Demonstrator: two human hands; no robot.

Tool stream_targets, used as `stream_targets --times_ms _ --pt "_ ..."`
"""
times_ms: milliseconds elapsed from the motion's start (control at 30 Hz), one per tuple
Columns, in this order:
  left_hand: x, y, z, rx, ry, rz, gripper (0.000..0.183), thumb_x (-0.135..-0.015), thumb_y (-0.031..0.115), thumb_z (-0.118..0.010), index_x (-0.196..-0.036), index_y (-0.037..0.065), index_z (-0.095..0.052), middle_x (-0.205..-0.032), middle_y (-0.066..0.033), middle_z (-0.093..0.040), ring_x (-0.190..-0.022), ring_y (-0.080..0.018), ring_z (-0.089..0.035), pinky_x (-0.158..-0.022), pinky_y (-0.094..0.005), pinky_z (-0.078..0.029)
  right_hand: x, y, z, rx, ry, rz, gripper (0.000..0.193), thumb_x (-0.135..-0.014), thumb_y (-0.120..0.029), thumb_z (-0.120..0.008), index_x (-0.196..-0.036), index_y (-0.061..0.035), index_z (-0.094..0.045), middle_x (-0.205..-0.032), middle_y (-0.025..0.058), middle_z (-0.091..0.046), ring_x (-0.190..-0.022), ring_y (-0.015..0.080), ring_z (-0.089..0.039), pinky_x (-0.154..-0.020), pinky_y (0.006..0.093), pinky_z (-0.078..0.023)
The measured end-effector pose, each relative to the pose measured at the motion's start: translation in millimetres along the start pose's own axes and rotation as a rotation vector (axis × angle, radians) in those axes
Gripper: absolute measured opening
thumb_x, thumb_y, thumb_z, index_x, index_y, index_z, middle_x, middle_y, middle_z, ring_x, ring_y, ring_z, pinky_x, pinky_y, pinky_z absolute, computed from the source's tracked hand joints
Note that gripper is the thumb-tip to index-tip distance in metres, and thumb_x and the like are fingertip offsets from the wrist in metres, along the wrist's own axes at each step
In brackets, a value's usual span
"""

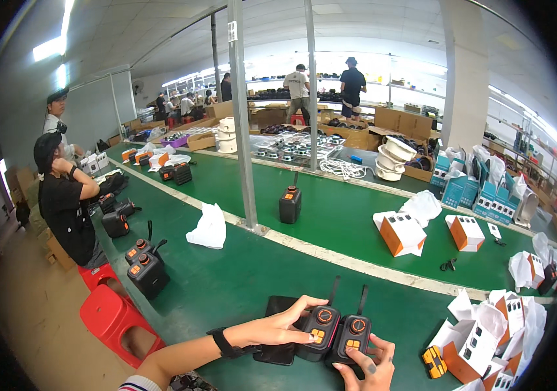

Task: Checking and assembling handheld electronic walkie-talkie devices on a production line.

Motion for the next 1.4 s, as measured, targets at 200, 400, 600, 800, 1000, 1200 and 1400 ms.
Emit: stream_targets --times_ms 200,400,600,800,1000,1200,1400 --pt "-1.1 0.3 2.0 0.006 -0.008 -0.003 0.069 -0.091 0.008 -0.06 -0.144 0.011 -0.016 -0.139 -0.0144 -0.03 -0.132 -0.0243 -0.031 -0.102 -0.0381 -0.041 -2.3 -0.6 -0.3 0.003 -0.012 0.004 0.045 -0.068 -0.017 -0.083 -0.105 -0.0086 -0.058 -0.115 0.0249 -0.043 -0.065 0.0234 -0.064 -0.048 0.0272 -0.054" --pt "-2.3 1.8 1.5 0.007 -0.01 0.009 0.07 -0.09 0.009 -0.061 -0.145 0.012 -0.016 -0.139 -0.014 -0.03 -0.132 -0.024 -0.031 -0.101 -0.038 -0.042 -1.5 2.0 -1.5 -0.014 -0.006 0.009 0.045 -0.068 -0.016 -0.082 -0.106 -0.0085 -0.058 -0.115 0.0249 -0.043 -0.065 0.0234 -0.063 -0.047 0.0271 -0.055" --pt "-3.0 -1.4 1.7 0.025 -0.003 -0.011 0.07 -0.089 0.014 -0.062 -0.144 0.01 -0.018 -0.14 -0.0159 -0.031 -0.133 -0.0253 -0.03 -0.104 -0.039 -0.035 -3.1 -0.7 0.6 0.008 -0.009 0.009 0.046 -0.067 -0.016 -0.083 -0.105 -0.0086 -0.058 -0.116 0.0247 -0.043 -0.065 0.0234 -0.063 -0.047 0.0271 -0.055" --pt "-4.7 -3.5 -1.9 0.067 0.028 -0.015 0.072 -0.086 0.022 -0.067 -0.141 0.006 -0.023 -0.142 -0.0183 -0.031 -0.137 -0.0291 -0.025 -0.113 -0.041 -0.02 -1.7 2.2 2.3 -0.015 -0.016 0.0 0.047 -0.066 -0.014 -0.083 -0.105 -0.0093 -0.058 -0.116 0.0243 -0.043 -0.065 0.0233 -0.063 -0.047 0.027 -0.054" --pt "-6.7 -0.8 -4.6 0.048 0.026 -0.02 0.07 -0.088 0.015 -0.065 -0.142 0.007 -0.022 -0.141 -0.0165 -0.031 -0.134 -0.0269 -0.029 -0.108 -0.0401 -0.029 -2.3 2.5 4.6 -0.026 -0.009 -0.001 0.046 -0.066 -0.013 -0.083 -0.105 -0.0095 -0.058 -0.116 0.024 -0.044 -0.067 0.0235 -0.064 -0.048 0.0268 -0.054" --pt "-9.7 -2.7 -3.6 0.035 0.009 -0.045 0.071 -0.089 0.009 -0.063 -0.144 0.008 -0.018 -0.137 -0.0161 -0.036 -0.127 -0.0243 -0.039 -0.099 -0.0393 -0.043 0.2 1.7 2.3 -0.049 0.052 -0.119 0.04 -0.063 -0.026 -0.086 -0.096 -0.0106 -0.068 -0.108 0.0229 -0.052 -0.08 0.0332 -0.068 -0.061 0.0345 -0.059" --pt "-7.6 7.9 -3.5 0.118 0.032 0.053 0.072 -0.086 0.005 -0.062 -0.143 0.005 -0.017 -0.135 -0.0215 -0.035 -0.126 -0.0253 -0.039 -0.091 -0.0327 -0.048 -5.6 1.6 5.7 -0.019 -0.022 -0.095 0.037 -0.067 -0.022 -0.084 -0.1 -0.014 -0.069 -0.117 0.0205 -0.048 -0.082 0.0312 -0.067 -0.058 0.0319 -0.058"
Point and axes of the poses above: each hand's wrist, its own x-axis away from the middle knuckle, its own z-axis out of the back of the hand, y = z × x, the point moved 1 cm from there along -x, towards the middle knuckle
